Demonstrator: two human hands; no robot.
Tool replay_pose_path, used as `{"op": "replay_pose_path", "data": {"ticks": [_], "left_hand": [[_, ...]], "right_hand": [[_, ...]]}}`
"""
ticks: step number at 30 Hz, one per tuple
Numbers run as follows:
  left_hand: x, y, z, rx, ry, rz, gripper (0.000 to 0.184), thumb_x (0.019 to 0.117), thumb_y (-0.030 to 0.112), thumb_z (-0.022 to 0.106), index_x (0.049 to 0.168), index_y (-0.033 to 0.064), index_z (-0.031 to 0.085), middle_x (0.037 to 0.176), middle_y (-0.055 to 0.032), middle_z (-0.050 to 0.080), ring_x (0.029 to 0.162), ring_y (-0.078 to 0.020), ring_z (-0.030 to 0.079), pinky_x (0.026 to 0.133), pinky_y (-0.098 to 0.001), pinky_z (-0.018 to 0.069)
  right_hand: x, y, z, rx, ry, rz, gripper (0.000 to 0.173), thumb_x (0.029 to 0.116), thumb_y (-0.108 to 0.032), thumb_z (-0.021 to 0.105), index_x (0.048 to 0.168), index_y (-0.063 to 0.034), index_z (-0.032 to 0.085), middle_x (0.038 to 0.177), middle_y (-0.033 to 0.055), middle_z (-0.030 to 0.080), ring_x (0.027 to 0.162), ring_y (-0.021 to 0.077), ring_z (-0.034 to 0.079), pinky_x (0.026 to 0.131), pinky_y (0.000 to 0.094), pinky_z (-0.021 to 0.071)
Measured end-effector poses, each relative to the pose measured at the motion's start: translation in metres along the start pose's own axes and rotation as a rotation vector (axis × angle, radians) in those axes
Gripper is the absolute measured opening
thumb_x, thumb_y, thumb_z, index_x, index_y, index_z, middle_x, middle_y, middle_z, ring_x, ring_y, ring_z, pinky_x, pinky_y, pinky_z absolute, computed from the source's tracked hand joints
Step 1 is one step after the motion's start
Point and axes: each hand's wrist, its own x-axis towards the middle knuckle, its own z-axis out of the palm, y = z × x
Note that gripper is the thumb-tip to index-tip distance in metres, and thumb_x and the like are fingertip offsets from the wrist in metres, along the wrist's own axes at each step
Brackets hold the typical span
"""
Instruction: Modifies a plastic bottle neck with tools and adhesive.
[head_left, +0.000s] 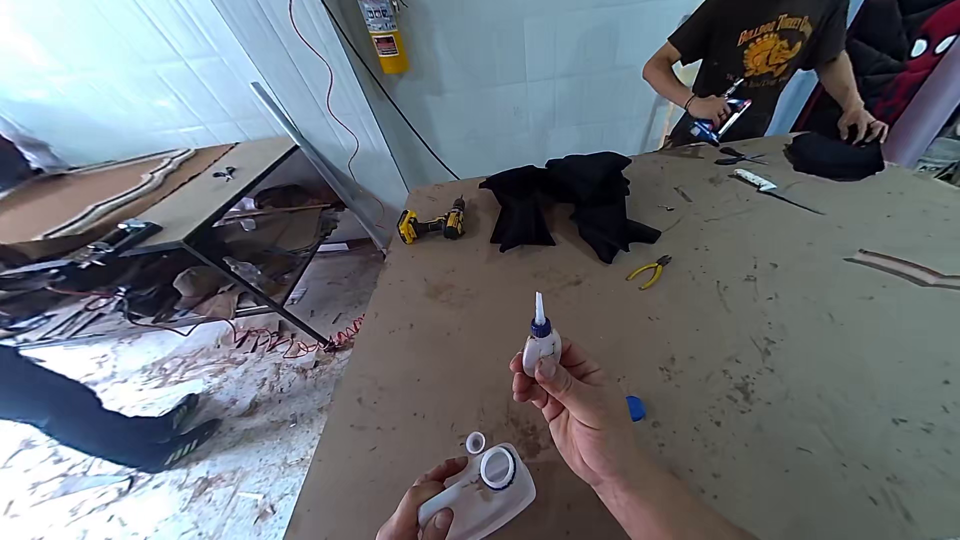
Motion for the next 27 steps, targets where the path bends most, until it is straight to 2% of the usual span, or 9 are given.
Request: {"op": "replay_pose_path", "data": {"ticks": [8,27], "left_hand": [[0.001,0.004,0.001,0.045,0.006,-0.007,0.025,0.1090,0.036,0.050,0.114,0.0159,0.063,0.135,-0.0101,0.067,0.129,-0.0269,0.062,0.110,-0.0464,0.0513],[0.000,0.002,0.001,0.025,-0.010,0.006,0.024,0.1087,0.036,0.050,0.112,0.0156,0.062,0.135,-0.0115,0.066,0.128,-0.0297,0.062,0.108,-0.0477,0.0525]], "right_hand": [[-0.002,0.003,-0.001,-0.057,-0.014,-0.027,0.017,0.0989,-0.013,0.068,0.112,-0.0028,0.070,0.104,0.0176,0.070,0.090,0.0202,0.071,0.088,0.0347,0.0598],[-0.011,0.003,-0.005,-0.141,-0.007,-0.044,0.016,0.0998,-0.014,0.067,0.110,-0.0030,0.070,0.098,0.0174,0.070,0.085,0.0183,0.070,0.085,0.0331,0.0591]]}}
